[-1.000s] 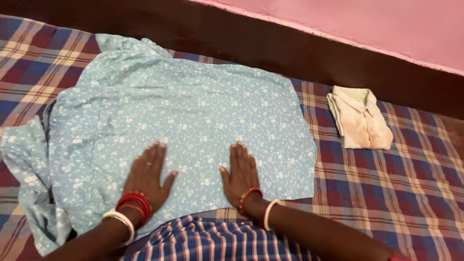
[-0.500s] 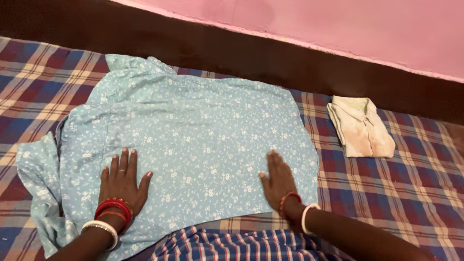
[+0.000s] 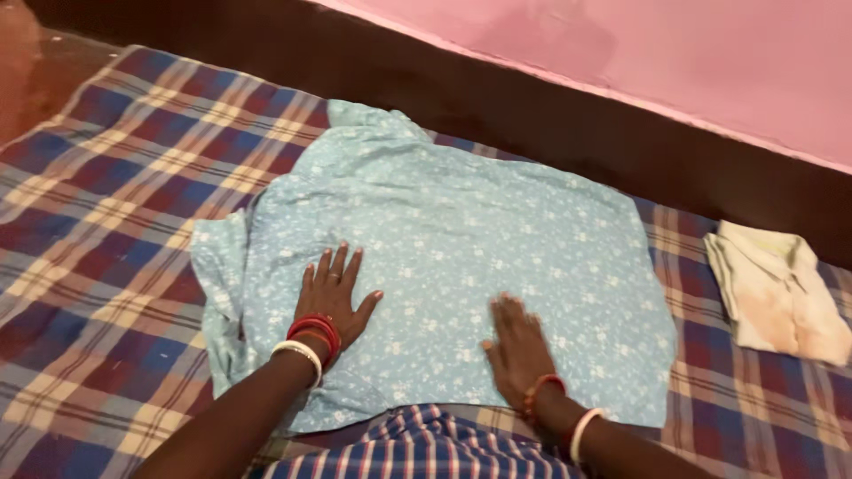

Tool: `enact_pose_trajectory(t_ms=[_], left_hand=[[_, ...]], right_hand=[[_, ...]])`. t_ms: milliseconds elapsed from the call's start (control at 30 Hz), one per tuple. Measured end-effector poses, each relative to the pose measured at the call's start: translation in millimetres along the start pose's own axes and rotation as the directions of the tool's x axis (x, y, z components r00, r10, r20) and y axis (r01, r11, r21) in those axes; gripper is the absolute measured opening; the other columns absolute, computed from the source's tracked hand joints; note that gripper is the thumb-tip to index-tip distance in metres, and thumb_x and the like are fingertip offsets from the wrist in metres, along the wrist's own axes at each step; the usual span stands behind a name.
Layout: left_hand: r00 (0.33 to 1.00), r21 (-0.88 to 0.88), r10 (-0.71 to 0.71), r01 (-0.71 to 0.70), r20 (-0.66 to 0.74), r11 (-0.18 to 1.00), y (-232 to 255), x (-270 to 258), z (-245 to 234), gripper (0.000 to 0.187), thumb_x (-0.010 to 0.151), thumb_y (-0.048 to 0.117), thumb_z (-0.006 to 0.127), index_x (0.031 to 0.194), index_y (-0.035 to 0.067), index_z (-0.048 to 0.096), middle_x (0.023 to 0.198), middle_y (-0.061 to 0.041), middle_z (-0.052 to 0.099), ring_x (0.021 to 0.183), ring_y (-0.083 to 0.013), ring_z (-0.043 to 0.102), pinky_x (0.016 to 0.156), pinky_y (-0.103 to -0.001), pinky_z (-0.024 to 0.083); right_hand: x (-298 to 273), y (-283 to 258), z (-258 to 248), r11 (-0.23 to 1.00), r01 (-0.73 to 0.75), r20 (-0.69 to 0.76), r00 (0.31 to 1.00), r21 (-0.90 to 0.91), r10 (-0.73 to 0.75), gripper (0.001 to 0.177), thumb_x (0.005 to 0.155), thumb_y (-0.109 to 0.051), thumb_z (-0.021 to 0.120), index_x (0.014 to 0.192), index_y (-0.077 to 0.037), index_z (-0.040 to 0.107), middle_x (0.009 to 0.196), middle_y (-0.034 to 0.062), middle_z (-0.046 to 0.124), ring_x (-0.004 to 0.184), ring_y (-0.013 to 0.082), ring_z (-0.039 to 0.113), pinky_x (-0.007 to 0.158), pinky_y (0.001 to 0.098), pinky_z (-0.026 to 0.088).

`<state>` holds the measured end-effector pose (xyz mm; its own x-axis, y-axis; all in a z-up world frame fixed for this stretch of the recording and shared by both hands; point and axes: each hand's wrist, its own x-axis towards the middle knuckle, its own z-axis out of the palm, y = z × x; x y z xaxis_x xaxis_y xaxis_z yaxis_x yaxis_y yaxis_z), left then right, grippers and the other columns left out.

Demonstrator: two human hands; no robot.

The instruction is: The person buttons a light blue shirt, spreads it flat on a checkered bedspread, and folds the sleeves and sides toward the center.

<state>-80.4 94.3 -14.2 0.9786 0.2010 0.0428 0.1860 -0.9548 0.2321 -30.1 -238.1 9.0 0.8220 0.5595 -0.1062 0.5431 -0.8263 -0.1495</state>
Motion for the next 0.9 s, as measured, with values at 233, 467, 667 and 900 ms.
enact_pose_trajectory(t_ms=[233,467,667,900], left_hand=[[0.951,0.139,-0.290,0.274,0.111,0.952,-32.8,10.0,-15.7,0.078,0.098,0.066,0.034,0.163,0.030,0.011,0.169,-0.011,0.006,0.152,-0.0433,0.006,0.122,-0.054,0.006],[0.926,-0.087,-0.331,0.321,-0.180,0.943,-56.4,11.4,22.8,0.088,0.097,0.066,0.042,0.164,0.013,0.020,0.168,-0.025,0.014,0.156,-0.0395,0.013,0.124,-0.051,0.010],[0.942,0.215,-0.142,0.213,-0.303,0.953,-43.0,16.6,16.8,0.077,0.104,0.043,0.045,0.170,0.013,0.021,0.175,-0.017,0.015,0.160,-0.0337,0.014,0.126,-0.056,0.003],[0.977,-0.027,0.103,-0.110,-0.187,0.994,46.1,37.1,17.0,0.077,0.099,0.044,0.044,0.163,0.009,0.020,0.171,-0.017,0.011,0.157,-0.0358,0.009,0.123,-0.055,0.002]], right_hand=[[46.0,-85.4,-3.7,0.947,0.306,0.115,0.942,0.100,-0.317,0.068,0.106,-0.038,0.037,0.161,-0.005,0.015,0.169,0.0196,0.010,0.155,0.0357,0.008,0.124,0.0493,0.008],[109.3,-131.1,17.1,0.988,0.139,-0.034,0.990,0.066,-0.137,0.069,0.104,-0.042,0.037,0.162,-0.009,0.019,0.171,0.0158,0.012,0.157,0.0350,0.008,0.124,0.0538,0.007],[111.1,-121.8,17.5,0.963,0.237,-0.060,0.971,0.131,-0.231,0.065,0.107,-0.042,0.033,0.162,-0.011,0.021,0.171,0.0144,0.014,0.157,0.0335,0.009,0.125,0.0514,0.008],[95.5,-50.5,7.9,0.994,0.017,-0.084,0.996,0.105,-0.008,0.067,0.105,-0.039,0.040,0.162,-0.009,0.021,0.170,0.0168,0.014,0.157,0.0322,0.012,0.124,0.0492,0.012]])
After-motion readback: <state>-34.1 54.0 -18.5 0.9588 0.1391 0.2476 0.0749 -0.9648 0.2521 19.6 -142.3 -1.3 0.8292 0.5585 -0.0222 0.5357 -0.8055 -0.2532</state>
